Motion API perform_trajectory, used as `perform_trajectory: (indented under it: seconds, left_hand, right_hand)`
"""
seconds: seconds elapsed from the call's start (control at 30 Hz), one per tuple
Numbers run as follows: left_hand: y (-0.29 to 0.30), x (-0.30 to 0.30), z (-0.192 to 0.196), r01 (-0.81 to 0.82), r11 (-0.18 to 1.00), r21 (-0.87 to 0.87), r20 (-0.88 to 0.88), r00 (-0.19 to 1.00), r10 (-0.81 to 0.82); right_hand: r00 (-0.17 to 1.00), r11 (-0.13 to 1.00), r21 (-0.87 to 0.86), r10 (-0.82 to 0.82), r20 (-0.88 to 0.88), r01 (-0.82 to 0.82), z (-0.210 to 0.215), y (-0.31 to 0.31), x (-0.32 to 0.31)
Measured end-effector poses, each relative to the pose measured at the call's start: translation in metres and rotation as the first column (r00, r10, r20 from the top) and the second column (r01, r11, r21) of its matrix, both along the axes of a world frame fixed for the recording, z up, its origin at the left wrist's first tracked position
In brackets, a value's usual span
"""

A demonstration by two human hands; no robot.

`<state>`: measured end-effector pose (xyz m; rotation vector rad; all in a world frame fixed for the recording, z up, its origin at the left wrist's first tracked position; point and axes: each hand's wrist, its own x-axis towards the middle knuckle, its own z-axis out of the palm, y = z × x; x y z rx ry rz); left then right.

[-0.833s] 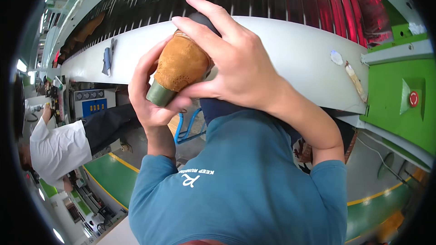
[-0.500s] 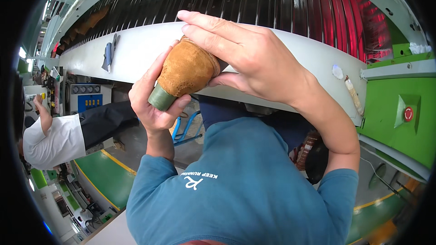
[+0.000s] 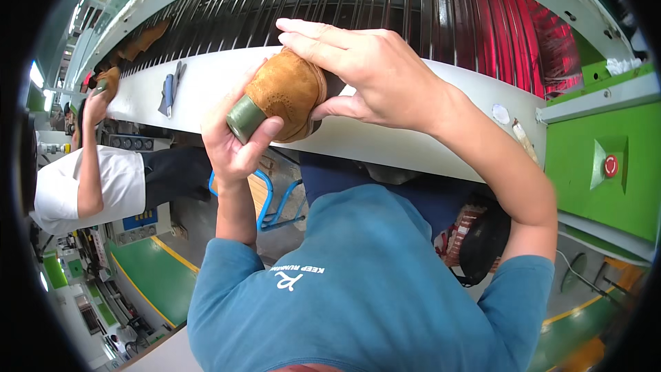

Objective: The person assembles a pair of tan suede shoes by hand. They pick up a shoe and a separate black sole, align them, and press the sole onto the shoe's bottom. The person repeats this process for multiple shoes, inspecting the fit and pressing the edges to secure the sole before placing the finished shoe on a conveyor belt.

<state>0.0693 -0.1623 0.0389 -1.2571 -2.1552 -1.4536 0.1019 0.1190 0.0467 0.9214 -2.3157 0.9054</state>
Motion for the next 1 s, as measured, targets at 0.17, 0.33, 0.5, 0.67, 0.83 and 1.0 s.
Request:
perform_trajectory:
  seconds: [0.17, 0.33, 0.5, 0.67, 0.83, 1.0]
  left_hand:
    - [-0.002, -0.004, -0.006, 0.026, 0.999, 0.02, 0.107, 0.994, -0.028]
    - [0.007, -0.006, -0.017, 0.078, 0.997, -0.001, 0.132, 0.988, -0.077]
    - [0.016, -0.022, -0.054, 0.054, 0.995, 0.081, 0.303, 0.95, -0.076]
    - [-0.02, -0.086, -0.1, -0.189, 0.972, 0.141, 0.532, 0.842, 0.086]
    - [-0.069, -0.114, -0.135, -0.383, 0.921, 0.063, 0.558, 0.779, 0.286]
    - [-0.126, -0.097, -0.198, -0.529, 0.847, 0.053, 0.474, 0.76, 0.445]
  right_hand:
    - [0.996, 0.995, -0.089, 0.044, 0.083, -0.036, -0.007, 0.015, 0.003]
    - [0.976, 0.994, 0.021, 0.103, 0.191, -0.109, -0.022, 0.031, 0.003]
    - [0.87, 0.853, -0.518, 0.2, 0.45, 0.071, -0.097, 0.026, 0.035]
    - [0.825, 0.72, -0.606, 0.083, 0.558, 0.338, -0.121, 0.0, 0.071]
    - [0.79, 0.367, -0.782, 0.17, 0.589, 0.504, -0.122, -0.003, 0.069]
    - [0.923, -0.061, -0.928, 0.144, 0.356, 0.368, -0.06, 0.001, 0.076]
